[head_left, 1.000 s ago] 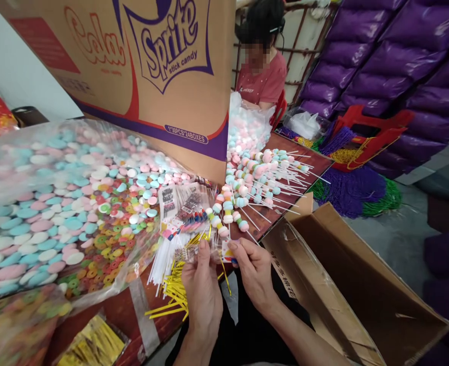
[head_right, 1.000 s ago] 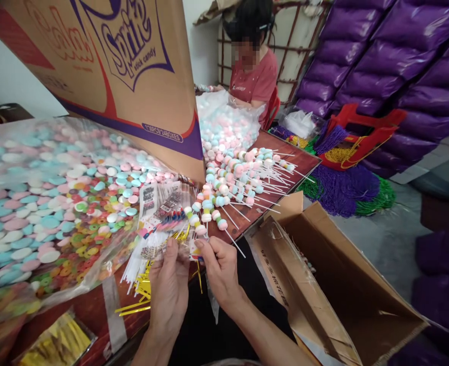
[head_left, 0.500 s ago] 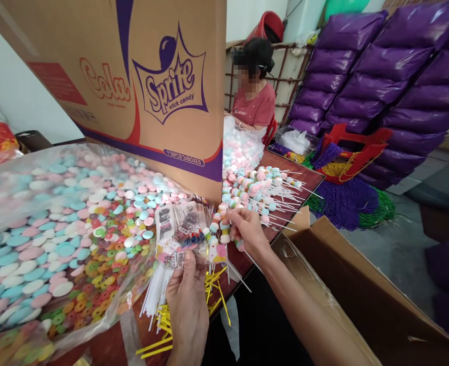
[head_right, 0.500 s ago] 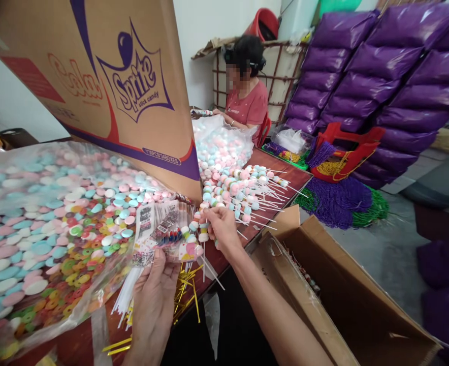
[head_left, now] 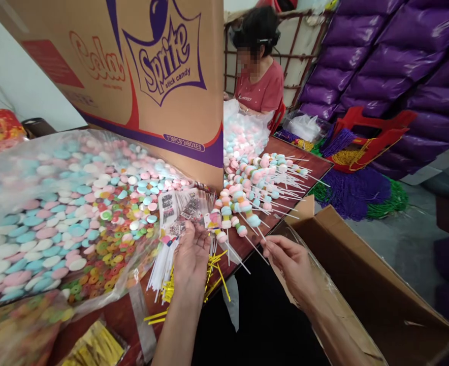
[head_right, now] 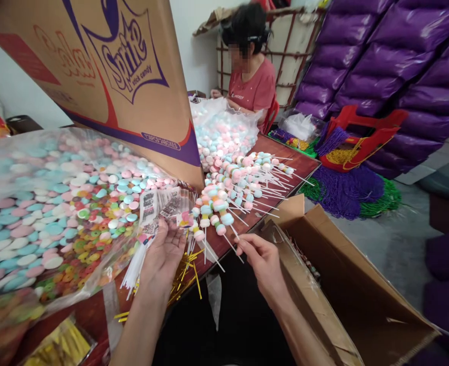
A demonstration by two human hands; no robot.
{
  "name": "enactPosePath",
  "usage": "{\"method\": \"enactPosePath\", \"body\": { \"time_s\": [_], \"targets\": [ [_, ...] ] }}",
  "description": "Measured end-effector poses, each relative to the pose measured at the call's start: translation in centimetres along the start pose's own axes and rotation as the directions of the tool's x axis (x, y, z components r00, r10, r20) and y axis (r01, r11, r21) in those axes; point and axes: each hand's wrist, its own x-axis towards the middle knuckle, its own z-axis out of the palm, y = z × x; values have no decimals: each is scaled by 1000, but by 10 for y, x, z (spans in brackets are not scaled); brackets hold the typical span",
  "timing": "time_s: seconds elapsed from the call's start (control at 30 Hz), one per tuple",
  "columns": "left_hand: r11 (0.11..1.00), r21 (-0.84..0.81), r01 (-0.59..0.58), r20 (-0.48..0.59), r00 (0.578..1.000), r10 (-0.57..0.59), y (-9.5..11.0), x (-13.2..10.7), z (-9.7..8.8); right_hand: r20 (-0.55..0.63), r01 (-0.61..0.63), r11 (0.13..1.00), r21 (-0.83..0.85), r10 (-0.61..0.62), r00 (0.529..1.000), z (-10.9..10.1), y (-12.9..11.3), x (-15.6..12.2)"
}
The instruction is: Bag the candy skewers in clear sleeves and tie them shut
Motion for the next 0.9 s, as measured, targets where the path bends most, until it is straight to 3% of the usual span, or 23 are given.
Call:
{"method": "enactPosePath", "body": {
  "time_s": [0.17,0.43,0.67,0.8,0.9],
  "targets": [
    [999,30,36,-29,999,-35,0,3,-1,82,121,970,-213,-106,991,-33,5,-24],
    [992,92,81,-29,996,-79,-4,-1,0,132,309,875,-372,-280,951,-43,7,-24],
    [973,226,-42,168,986,3,-3,5,-9,283,499,668,-552,-413,866,-57,4,-17],
    [945,302,-123,303,953,27,-4,4,-11,336,533,595,-601,-417,844,-55,-4,-15],
    [933,320,-166,331,942,54,-7,2,-13,361,567,568,-597,-441,822,-49,-8,-16]
  ]
}}
